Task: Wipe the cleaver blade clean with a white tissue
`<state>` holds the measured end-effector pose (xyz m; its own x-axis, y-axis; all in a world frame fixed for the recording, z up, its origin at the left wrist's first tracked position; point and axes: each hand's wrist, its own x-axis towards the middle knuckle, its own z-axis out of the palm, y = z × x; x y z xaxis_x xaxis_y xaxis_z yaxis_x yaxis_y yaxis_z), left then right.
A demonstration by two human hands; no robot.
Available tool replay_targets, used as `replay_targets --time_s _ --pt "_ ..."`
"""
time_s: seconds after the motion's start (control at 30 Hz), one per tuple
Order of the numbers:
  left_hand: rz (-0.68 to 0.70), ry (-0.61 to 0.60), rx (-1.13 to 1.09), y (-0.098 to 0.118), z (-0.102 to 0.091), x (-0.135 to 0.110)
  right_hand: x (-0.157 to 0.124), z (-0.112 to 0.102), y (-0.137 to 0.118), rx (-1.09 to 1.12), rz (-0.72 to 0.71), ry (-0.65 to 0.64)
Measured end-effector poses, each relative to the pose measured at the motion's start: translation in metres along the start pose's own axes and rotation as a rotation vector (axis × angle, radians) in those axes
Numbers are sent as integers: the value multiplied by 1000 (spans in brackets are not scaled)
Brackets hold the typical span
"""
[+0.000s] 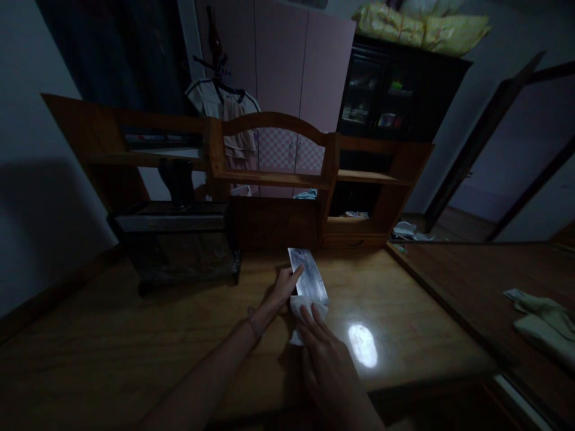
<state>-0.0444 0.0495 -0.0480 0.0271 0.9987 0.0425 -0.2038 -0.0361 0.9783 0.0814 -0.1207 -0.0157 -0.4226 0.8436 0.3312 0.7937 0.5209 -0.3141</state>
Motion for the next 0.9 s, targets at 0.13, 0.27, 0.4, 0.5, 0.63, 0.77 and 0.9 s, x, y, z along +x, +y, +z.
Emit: replay_targets --time_s 0.13,0.27,0.4,0.5,0.63,0.77,0.9 --pt "18 11 39 -4 0 2 -13 -4 -5 -1 -9 -51" --pt "21 4 52 -5 0 2 -25 -3 -4 -31 -66 -66" --pt "15 -27 50 -1 -1 0 -43 7 9 -78 -199 23" --pt "10 -45 47 2 0 -1 -56 12 19 -98 -254 51" --pt "11 -53 47 2 0 -1 -64 11 26 -83 -286 29" --pt "7 -62 55 3 0 -2 -68 0 31 -43 -341 23" --pt "1 -72 62 5 0 -3 -70 -21 39 26 -356 4"
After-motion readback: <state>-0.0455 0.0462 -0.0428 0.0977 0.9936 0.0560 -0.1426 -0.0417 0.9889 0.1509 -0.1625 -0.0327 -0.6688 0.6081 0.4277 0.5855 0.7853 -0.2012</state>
